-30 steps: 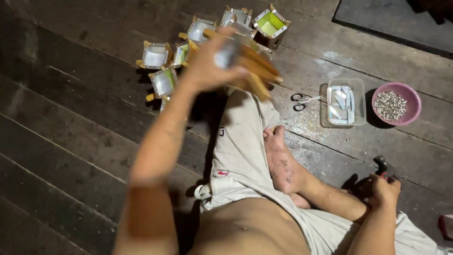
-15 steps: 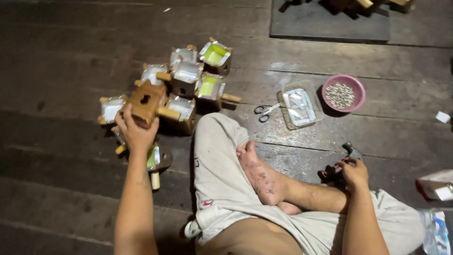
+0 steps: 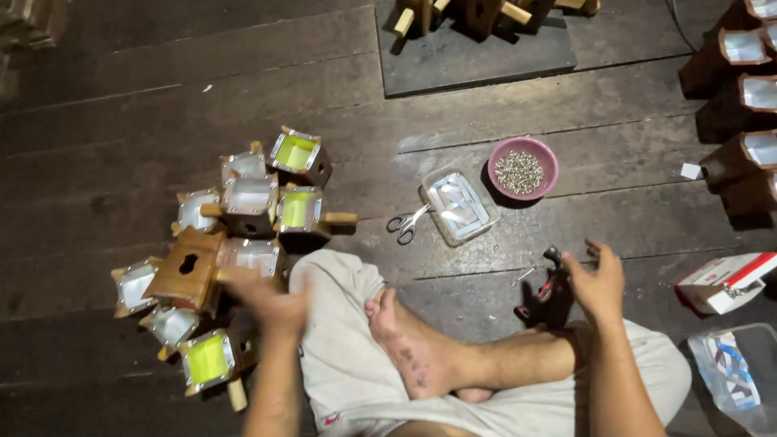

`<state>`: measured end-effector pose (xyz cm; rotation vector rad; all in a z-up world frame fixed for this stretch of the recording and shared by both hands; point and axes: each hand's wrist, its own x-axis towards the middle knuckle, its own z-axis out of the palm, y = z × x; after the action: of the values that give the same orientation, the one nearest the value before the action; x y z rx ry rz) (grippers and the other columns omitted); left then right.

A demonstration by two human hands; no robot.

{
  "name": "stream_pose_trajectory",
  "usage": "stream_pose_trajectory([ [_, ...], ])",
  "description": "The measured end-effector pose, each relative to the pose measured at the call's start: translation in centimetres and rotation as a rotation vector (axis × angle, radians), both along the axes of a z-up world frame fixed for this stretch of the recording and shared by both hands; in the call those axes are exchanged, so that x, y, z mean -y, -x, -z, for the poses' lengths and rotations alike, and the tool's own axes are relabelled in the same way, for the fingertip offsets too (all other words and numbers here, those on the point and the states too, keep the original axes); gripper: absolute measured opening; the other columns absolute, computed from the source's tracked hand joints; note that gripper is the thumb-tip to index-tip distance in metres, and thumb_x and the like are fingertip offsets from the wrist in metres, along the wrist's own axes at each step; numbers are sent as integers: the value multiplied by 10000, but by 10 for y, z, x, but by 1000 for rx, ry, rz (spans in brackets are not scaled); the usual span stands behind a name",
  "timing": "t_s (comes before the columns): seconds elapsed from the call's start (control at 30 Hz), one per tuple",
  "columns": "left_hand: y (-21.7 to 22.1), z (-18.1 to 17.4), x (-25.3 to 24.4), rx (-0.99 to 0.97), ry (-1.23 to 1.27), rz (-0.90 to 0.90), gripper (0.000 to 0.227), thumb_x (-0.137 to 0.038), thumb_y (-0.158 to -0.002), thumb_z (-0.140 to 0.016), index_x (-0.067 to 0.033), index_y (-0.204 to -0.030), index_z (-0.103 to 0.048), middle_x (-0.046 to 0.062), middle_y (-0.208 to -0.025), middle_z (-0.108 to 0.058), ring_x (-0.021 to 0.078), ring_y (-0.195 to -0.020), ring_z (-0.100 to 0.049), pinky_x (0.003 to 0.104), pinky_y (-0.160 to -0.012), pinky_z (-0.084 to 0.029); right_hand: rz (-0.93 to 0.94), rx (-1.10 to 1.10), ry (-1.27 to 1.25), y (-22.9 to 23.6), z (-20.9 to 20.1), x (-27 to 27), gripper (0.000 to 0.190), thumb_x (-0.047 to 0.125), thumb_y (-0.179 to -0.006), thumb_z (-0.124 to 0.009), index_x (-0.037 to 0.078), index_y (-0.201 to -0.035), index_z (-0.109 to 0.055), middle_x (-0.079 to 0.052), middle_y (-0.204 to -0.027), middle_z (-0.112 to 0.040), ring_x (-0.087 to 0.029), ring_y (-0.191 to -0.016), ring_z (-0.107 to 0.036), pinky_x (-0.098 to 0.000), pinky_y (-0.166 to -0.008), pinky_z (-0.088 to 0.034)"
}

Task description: Assembling wooden lanterns by hammering small nails to secure the translucent panels to the wooden frame.

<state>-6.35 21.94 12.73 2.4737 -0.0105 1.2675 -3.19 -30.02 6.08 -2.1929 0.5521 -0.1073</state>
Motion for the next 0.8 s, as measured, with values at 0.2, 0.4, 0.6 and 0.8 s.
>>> stream_pose_trajectory([
  [0.2, -171, 56, 152, -365, 199, 310, 704, -310, -783, -823, -124, -1397, -534, 218, -1650, -241, 440, -1522, -240, 555, -1235, -204, -241, 357, 286, -152, -29, 44, 674, 329, -895, -789, -75, -1393, -585, -305, -1262, -594, -446, -1129, -580, -497, -964, -469],
  [0.4, -365, 107, 178, -386, 240, 316, 703, -286, -789, -788, -113, -1413, -515, 231, -1621, -274, 474, -1445, -308, 523, -1178, -319, -381, 509, 407, -383, -77, 20, 786, 389, -915, -805, -85, -1451, -479, -369, -1395, -441, -532, -1245, -475, -562, -1031, -418],
  [0.6, -536, 46, 174, -368, -121, 277, 823, -340, -776, -824, -120, -1484, -467, 164, -1651, -179, 477, -1463, -277, 617, -1198, -283, -366, 388, 539, -580, -43, -24, 813, 320, -883, -868, 135, -1550, -440, -384, -1440, -352, -592, -1176, -498, -615, -943, -483],
  [0.8, -647, 56, 165, -614, -318, 209, 914, -396, -795, -859, -178, -1527, -357, 104, -1636, -214, 420, -1487, -237, 707, -1144, -294, -471, -43, 600, -652, -9, -30, 1042, 561, -795, -822, 364, -1652, -263, -376, -1513, -347, -654, -1295, -301, -747, -1008, -314],
])
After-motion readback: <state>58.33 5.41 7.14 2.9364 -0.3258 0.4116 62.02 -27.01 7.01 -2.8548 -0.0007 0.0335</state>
